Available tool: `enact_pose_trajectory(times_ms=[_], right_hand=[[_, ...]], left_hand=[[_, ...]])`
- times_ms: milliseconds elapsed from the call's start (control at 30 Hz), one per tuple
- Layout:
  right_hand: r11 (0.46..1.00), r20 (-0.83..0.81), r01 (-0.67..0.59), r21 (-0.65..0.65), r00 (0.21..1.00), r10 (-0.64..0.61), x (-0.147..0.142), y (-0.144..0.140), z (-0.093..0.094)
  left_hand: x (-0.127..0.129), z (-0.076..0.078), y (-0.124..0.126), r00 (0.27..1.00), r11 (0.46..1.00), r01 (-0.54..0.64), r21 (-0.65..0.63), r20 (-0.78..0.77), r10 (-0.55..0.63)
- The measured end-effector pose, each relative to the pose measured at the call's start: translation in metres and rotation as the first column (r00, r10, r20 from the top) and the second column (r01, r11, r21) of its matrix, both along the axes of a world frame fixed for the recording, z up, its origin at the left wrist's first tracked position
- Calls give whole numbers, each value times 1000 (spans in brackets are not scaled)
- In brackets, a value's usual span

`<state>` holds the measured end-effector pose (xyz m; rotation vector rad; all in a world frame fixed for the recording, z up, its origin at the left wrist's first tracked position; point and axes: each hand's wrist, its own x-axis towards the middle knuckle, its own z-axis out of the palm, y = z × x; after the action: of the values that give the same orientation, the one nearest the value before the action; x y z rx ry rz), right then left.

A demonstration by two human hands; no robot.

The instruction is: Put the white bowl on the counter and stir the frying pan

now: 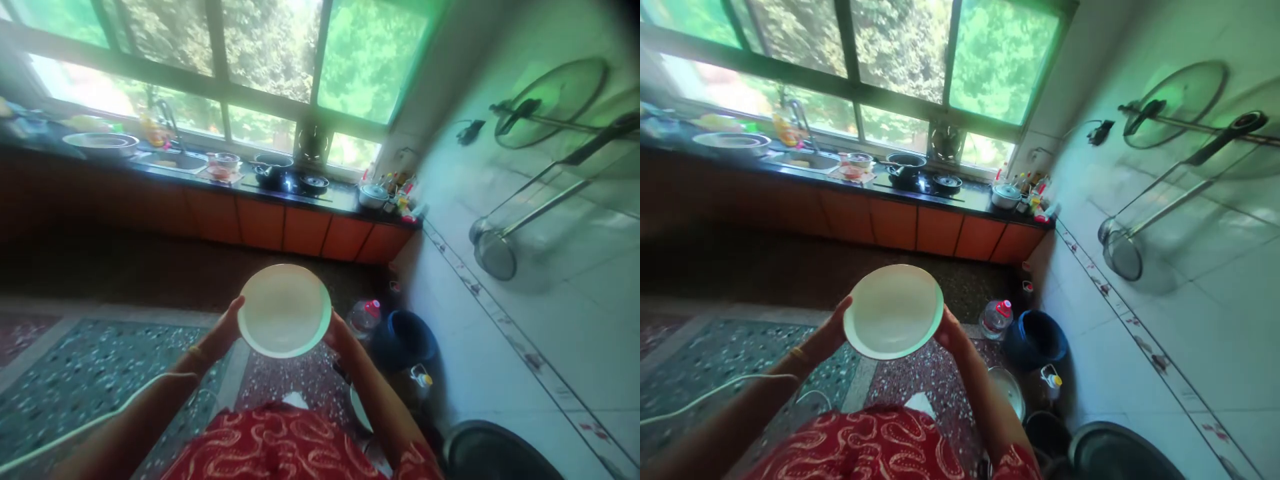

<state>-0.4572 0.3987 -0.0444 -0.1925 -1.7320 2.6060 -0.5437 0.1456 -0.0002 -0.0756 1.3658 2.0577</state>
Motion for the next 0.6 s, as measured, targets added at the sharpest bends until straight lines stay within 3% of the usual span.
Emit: enact_pose_trajectory(times_ms=[167, 367, 467, 600], right_hand=[[980, 6, 32, -198, 999, -32, -113, 48, -14], [977, 24, 70, -201, 997, -67, -235, 126, -24], [974, 79, 106, -202, 993, -92, -290, 166, -19], [970, 114, 164, -181, 983, -145, -357, 214, -10]], left_hand=[[-127, -1, 53, 997, 997, 68, 28, 21, -69], [-257, -16, 127, 993, 993, 112, 41, 38, -114], [-316, -15, 170, 993, 994, 107, 34, 40, -109], [-399, -12, 225, 981, 981, 185, 58, 50, -188]])
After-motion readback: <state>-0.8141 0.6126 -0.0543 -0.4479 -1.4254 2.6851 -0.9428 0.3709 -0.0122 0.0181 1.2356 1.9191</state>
